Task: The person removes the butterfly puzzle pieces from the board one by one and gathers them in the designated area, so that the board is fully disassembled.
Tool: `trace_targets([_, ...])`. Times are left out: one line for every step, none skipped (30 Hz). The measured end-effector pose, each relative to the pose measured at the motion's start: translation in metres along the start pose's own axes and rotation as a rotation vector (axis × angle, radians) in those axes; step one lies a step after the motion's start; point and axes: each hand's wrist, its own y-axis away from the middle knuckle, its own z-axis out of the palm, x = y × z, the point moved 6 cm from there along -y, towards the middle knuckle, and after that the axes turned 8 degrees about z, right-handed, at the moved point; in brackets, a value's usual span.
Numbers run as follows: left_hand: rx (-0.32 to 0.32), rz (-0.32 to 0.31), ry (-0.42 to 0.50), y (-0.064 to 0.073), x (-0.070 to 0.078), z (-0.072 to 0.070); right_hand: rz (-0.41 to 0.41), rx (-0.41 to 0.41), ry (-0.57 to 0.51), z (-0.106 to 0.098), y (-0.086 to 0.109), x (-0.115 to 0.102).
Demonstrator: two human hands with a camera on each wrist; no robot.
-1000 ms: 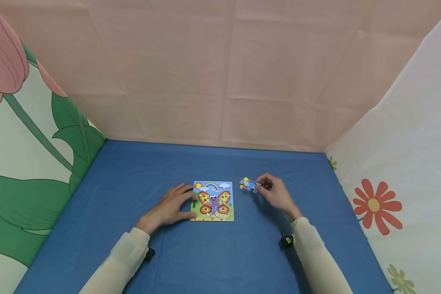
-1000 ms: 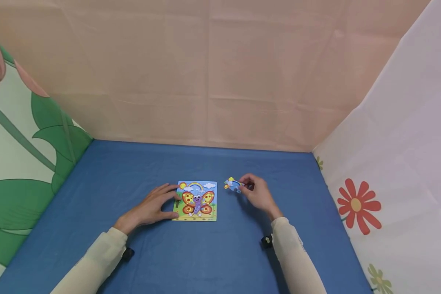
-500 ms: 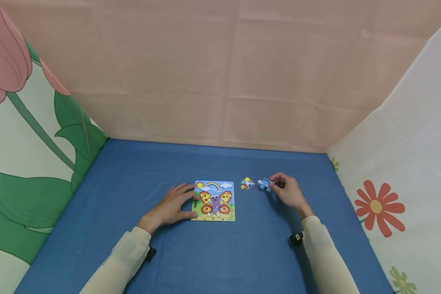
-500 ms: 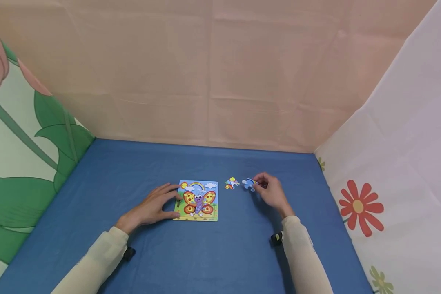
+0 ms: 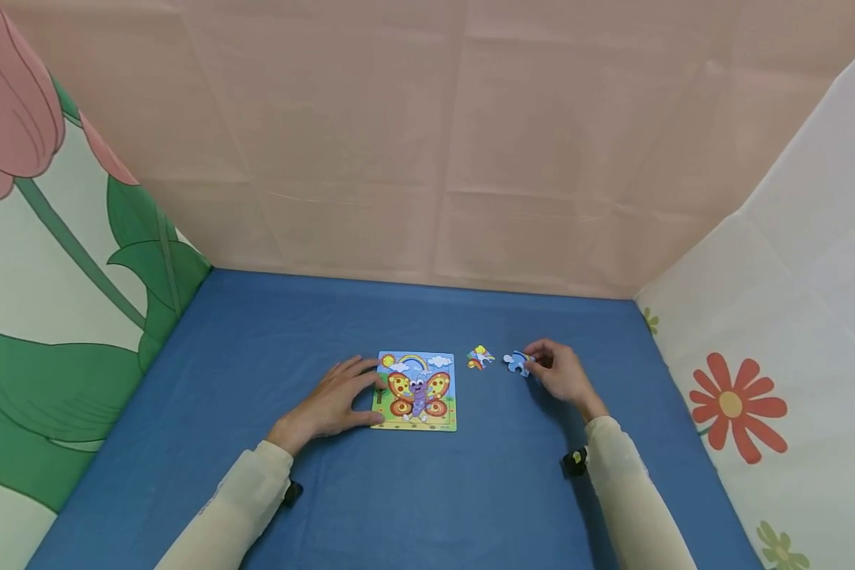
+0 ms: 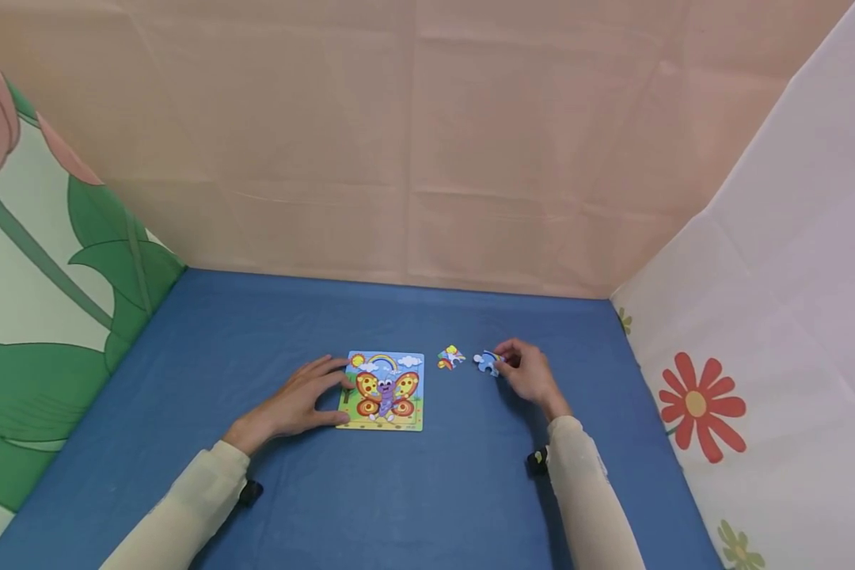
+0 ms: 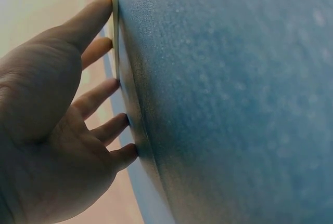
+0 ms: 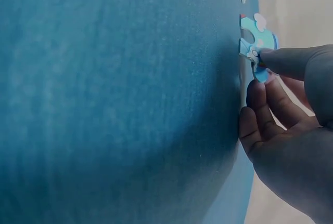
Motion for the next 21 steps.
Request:
trace_targets([0.001,0.003,-0.003,0.0002,0.0004,-0.0007,0.000,-0.001,0.006,0.0009,-0.0006,0.0001])
trace_targets([0.001,0.003,-0.003,0.0005,0.0004,-0.0010,0.004,0.001,0.008,0.0017,-0.0013,0.0001])
trace_targets([-0.001,0.000,0.000,0.0006,0.0003,-0.0012,0.007,0.003,0.010,0.0024,-0.0019,0.0001])
trace_targets([-0.004,-0.001,0.000,0.0009,0.0001,-0.0012,0.010,0.005,0.015,0.0030,-0.0025,0.0001])
trace_targets([-0.005,-0.001,-0.003,0.0012,0.0000,-0.0013,0.013,0.009,0.020,0.0036,-0.0031,0.0000])
trace_targets([-0.006,-0.001,-0.005,0.0016,-0.0002,-0.0012,0.015,0.013,0.024,0.0044,-0.0037,-0.0004])
trace_targets([-0.006,-0.002,-0.006,0.0016,-0.0002,-0.0010,0.018,0.017,0.029,0.0043,-0.0039,-0.0006])
trace_targets([-0.005,-0.003,-0.007,0.0016,-0.0002,-0.0008,0.016,0.019,0.035,0.0044,-0.0042,-0.0012])
trace_targets([-0.002,0.000,-0.008,0.0017,0.0003,-0.0009,0.019,0.020,0.040,0.0047,-0.0043,-0.0014])
trace_targets([0.000,0.001,-0.009,0.0021,0.0005,-0.0008,0.021,0.021,0.046,0.0052,-0.0043,-0.0017])
trace_targets([0.002,0.002,-0.008,0.0028,0.0007,-0.0008,0.021,0.021,0.052,0.0059,-0.0043,-0.0017])
trace_targets([0.002,0.002,-0.005,0.0036,0.0008,-0.0007,0.022,0.020,0.058,0.0068,-0.0043,-0.0016])
trace_targets([0.004,0.003,-0.004,0.0043,0.0007,-0.0006,0.023,0.020,0.063,0.0075,-0.0041,-0.0016])
trace_targets([0.006,0.002,-0.002,0.0050,0.0007,-0.0005,0.022,0.021,0.069,0.0082,-0.0041,-0.0016])
trace_targets([0.008,0.002,0.001,0.0057,0.0005,-0.0003,0.026,0.023,0.075,0.0089,-0.0041,-0.0016])
trace_targets([0.009,0.003,0.001,0.0063,0.0004,-0.0003,0.025,0.023,0.081,0.0092,-0.0043,-0.0018])
trace_targets([0.012,0.005,0.000,0.0063,0.0002,-0.0002,0.024,0.027,0.088,0.0093,-0.0046,-0.0020])
trace_targets([0.014,0.007,-0.001,0.0060,0.0001,-0.0001,0.024,0.030,0.092,0.0093,-0.0049,-0.0023])
trace_targets([0.016,0.008,-0.001,0.0054,0.0002,-0.0003,0.022,0.030,0.095,0.0093,-0.0051,-0.0029])
trace_targets([0.015,0.008,0.000,0.0048,0.0001,-0.0004,0.019,0.033,0.101,0.0092,-0.0055,-0.0034])
trace_targets([0.017,0.013,-0.002,0.0039,0.0001,-0.0007,0.019,0.034,0.107,0.0091,-0.0058,-0.0037])
